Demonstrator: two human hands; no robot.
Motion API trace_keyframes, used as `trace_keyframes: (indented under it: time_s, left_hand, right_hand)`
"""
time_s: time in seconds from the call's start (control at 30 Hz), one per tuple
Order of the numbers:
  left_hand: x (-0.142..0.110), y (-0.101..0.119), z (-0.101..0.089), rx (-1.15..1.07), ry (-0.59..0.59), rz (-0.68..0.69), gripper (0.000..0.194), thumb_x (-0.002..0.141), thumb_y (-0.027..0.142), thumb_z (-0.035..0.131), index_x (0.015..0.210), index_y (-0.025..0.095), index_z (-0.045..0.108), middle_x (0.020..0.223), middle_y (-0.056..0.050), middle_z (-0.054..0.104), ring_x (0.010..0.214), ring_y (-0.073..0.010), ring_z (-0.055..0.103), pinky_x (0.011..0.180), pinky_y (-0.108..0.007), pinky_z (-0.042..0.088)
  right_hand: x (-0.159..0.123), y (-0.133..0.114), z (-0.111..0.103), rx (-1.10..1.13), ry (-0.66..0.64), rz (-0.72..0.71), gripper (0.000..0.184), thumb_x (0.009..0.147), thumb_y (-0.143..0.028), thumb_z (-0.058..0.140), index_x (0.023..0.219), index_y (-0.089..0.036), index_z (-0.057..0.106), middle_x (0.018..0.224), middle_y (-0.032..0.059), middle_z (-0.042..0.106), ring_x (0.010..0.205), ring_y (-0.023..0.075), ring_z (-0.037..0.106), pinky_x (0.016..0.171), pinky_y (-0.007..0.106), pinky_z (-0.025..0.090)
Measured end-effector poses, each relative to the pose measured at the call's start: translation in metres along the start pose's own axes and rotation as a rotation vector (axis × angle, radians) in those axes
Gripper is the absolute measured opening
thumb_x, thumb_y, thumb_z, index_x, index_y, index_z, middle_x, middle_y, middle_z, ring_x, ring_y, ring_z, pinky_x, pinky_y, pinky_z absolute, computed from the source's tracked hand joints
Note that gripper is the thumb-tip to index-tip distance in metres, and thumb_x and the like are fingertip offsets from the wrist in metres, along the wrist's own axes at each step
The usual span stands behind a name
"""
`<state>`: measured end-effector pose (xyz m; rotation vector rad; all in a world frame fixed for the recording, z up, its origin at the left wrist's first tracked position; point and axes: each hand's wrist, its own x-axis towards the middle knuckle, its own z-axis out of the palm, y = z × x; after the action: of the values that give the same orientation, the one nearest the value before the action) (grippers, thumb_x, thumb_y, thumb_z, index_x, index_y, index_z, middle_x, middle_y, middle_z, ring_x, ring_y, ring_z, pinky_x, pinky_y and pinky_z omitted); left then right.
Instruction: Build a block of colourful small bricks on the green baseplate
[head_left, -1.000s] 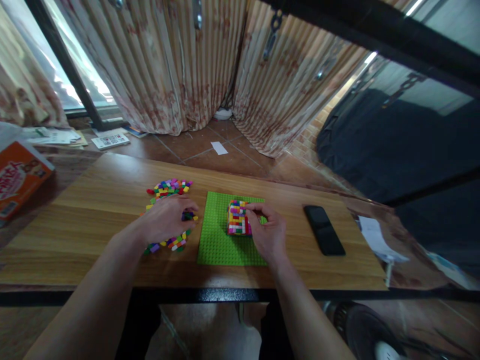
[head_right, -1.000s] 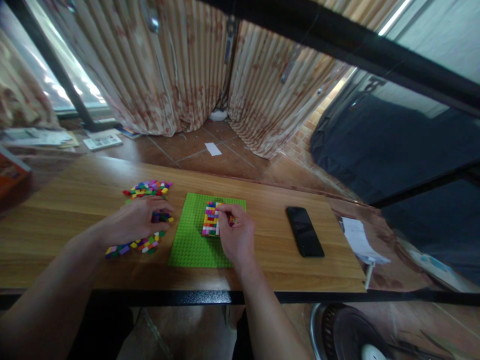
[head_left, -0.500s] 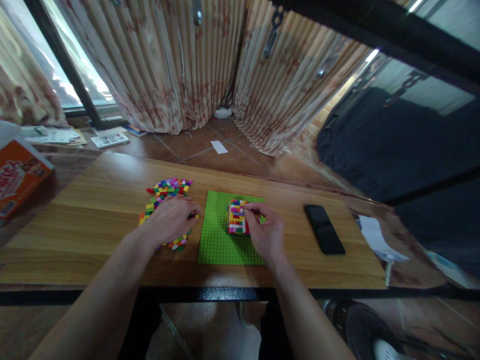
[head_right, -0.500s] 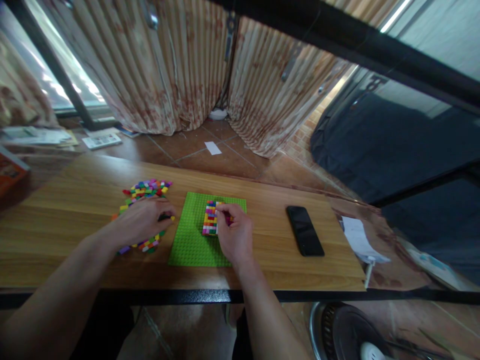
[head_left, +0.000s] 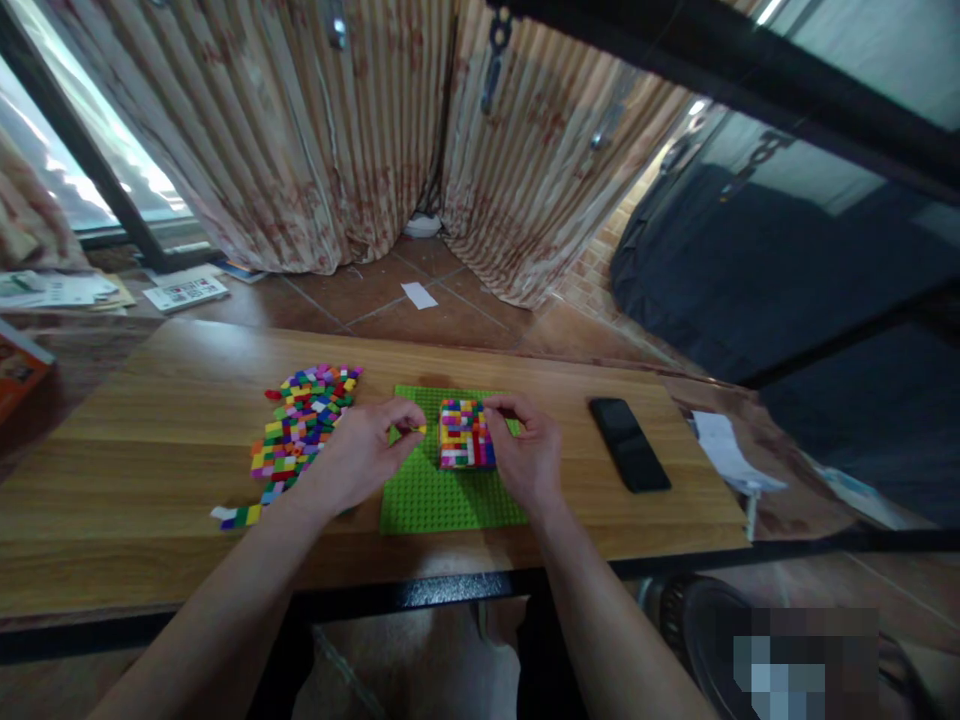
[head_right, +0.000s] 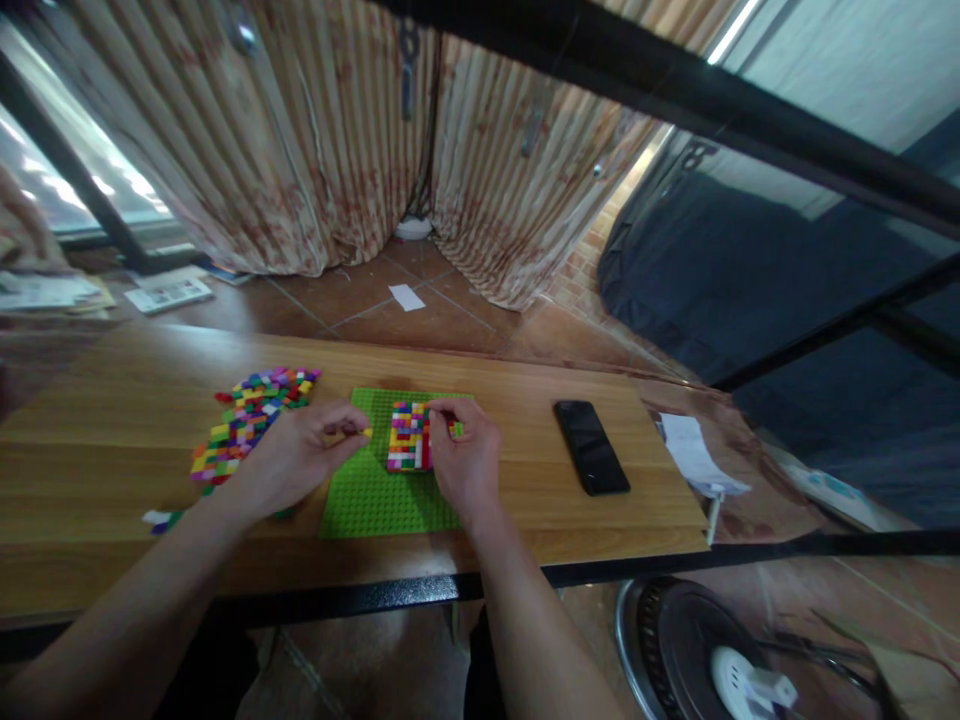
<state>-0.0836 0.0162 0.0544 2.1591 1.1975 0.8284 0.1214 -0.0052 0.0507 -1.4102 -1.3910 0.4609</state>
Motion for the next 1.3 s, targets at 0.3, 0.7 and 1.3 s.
trace_keyframes:
  time_s: [0.3, 0.7, 1.3]
  left_hand:
    - [0.012, 0.016, 0.038, 0.028, 0.198, 0.171, 0.009, 0.086, 0.016, 0.058, 0.085, 0.02, 0.066, 0.089, -0.003, 0.068, 0.085, -0.0188, 0.065, 0.078, -0.032, 0.05]
    - [0.022, 0.023, 0.058, 0.156, 0.257, 0.085, 0.011, 0.078, 0.011, 0.063, 0.082, 0.02, 0.068, 0.1, -0.005, 0.068, 0.096, -0.024, 0.061, 0.091, -0.043, 0.046]
    - [0.023, 0.025, 0.055, 0.038, 0.251, -0.036, 0.009, 0.077, 0.014, 0.066, 0.083, 0.019, 0.067, 0.102, -0.007, 0.065, 0.103, -0.0252, 0.059, 0.096, -0.043, 0.045]
  right_hand:
    - [0.004, 0.001, 0.0, -0.002, 0.023, -0.019, 0.013, 0.081, -0.018, 0.056, 0.081, -0.02, 0.069, 0.079, 0.0024, 0.072, 0.078, 0.0171, 0.067, 0.077, 0.032, 0.053]
    - [0.005, 0.007, -0.001, -0.041, -0.056, 0.036, 0.014, 0.078, -0.021, 0.057, 0.083, -0.02, 0.07, 0.083, 0.0029, 0.07, 0.079, 0.0176, 0.064, 0.08, 0.033, 0.051]
    - [0.005, 0.021, 0.01, -0.091, -0.103, 0.153, 0.027, 0.071, -0.018, 0.065, 0.098, -0.017, 0.07, 0.1, 0.007, 0.069, 0.096, 0.0208, 0.064, 0.093, 0.038, 0.049]
